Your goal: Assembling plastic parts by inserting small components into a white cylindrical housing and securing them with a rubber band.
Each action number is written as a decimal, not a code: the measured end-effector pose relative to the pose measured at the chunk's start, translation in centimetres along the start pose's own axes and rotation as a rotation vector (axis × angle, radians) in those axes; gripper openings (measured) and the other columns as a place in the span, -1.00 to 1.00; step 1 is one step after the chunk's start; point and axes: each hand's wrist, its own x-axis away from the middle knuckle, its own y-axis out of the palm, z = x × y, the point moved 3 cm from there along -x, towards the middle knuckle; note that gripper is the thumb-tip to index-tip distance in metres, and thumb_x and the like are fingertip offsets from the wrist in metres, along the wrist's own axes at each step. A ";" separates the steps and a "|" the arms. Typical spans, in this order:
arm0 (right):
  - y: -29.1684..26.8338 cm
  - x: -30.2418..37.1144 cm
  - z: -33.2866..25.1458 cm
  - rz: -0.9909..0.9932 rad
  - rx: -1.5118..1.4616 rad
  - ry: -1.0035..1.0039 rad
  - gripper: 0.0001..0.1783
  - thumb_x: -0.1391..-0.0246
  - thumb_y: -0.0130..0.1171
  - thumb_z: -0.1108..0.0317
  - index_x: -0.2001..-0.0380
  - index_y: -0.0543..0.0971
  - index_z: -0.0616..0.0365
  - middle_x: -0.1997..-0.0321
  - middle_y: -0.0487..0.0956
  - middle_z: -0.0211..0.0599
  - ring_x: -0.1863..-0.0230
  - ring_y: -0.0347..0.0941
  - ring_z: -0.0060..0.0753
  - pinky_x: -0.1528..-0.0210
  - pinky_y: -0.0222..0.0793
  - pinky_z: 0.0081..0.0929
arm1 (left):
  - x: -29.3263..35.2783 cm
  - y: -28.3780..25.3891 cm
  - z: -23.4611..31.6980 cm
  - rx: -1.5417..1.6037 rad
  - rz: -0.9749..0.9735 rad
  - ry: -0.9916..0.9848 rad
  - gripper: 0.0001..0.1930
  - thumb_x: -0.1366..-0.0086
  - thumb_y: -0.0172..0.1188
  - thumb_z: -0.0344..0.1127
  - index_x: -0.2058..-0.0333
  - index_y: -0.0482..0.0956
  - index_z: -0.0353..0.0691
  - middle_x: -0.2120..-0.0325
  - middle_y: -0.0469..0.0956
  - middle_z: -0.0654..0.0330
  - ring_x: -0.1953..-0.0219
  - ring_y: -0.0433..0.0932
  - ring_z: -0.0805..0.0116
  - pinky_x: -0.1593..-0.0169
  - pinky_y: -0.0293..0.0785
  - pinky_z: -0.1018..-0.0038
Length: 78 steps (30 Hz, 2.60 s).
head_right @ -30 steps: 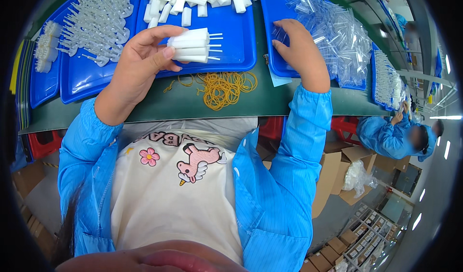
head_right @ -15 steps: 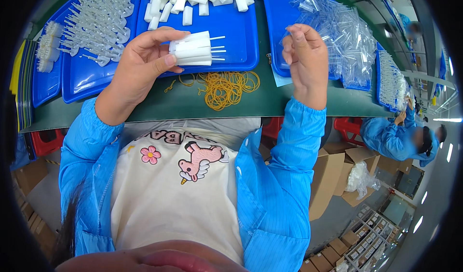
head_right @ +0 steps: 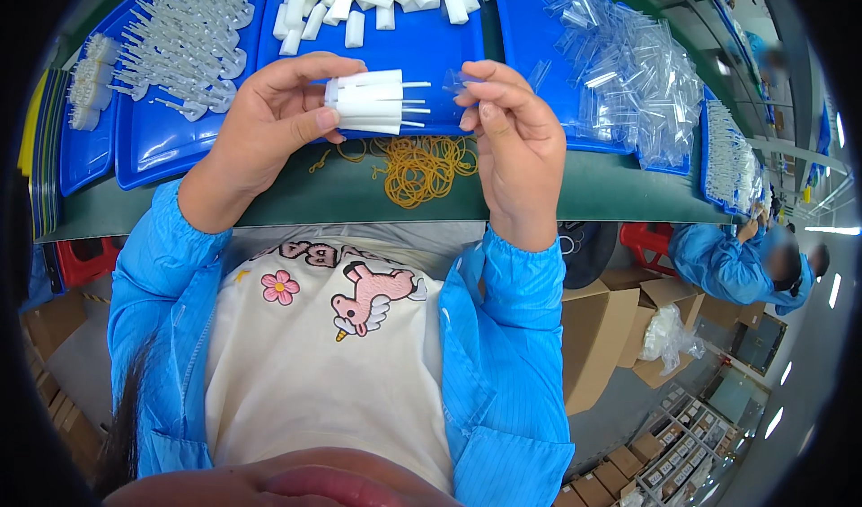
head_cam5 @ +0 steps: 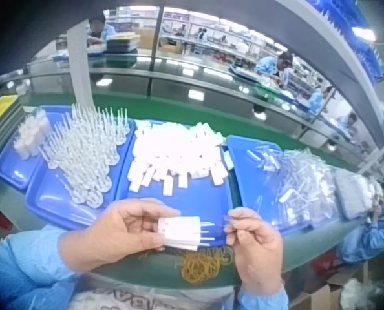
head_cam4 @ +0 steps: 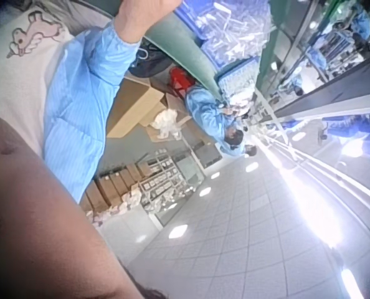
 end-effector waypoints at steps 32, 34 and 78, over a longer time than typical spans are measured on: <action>0.6 1.5 -0.3 -0.060 0.182 -0.117 -0.86 -0.11 0.16 0.60 0.22 0.53 0.30 0.02 0.54 0.08 0.11 0.59 -0.19 0.18 0.54 -0.50 | 0.0 0.4 -0.1 -0.184 -0.048 0.151 -0.58 -0.12 0.23 -0.61 -0.02 0.52 -0.36 0.12 0.42 0.15 0.02 0.49 0.33 -0.11 0.48 0.43; 0.7 1.6 -0.4 -0.065 0.186 -0.158 -0.85 -0.11 0.16 0.61 0.22 0.53 0.30 0.03 0.54 0.08 0.11 0.59 -0.18 0.16 0.56 -0.49 | 0.1 0.4 -0.1 -0.215 -0.050 0.159 -0.57 -0.12 0.22 -0.62 -0.02 0.52 -0.36 0.13 0.42 0.16 0.03 0.49 0.34 -0.11 0.48 0.44; 3.4 2.1 0.5 0.037 0.174 -0.159 -0.70 -0.09 0.18 0.63 0.07 0.47 0.34 0.05 0.57 0.07 0.06 0.54 -0.35 0.03 0.46 -0.54 | 0.1 0.3 0.0 -0.130 -0.105 0.154 -0.67 -0.19 0.23 -0.41 0.04 0.60 -0.25 0.00 0.44 0.10 -0.02 0.46 0.29 -0.15 0.39 0.37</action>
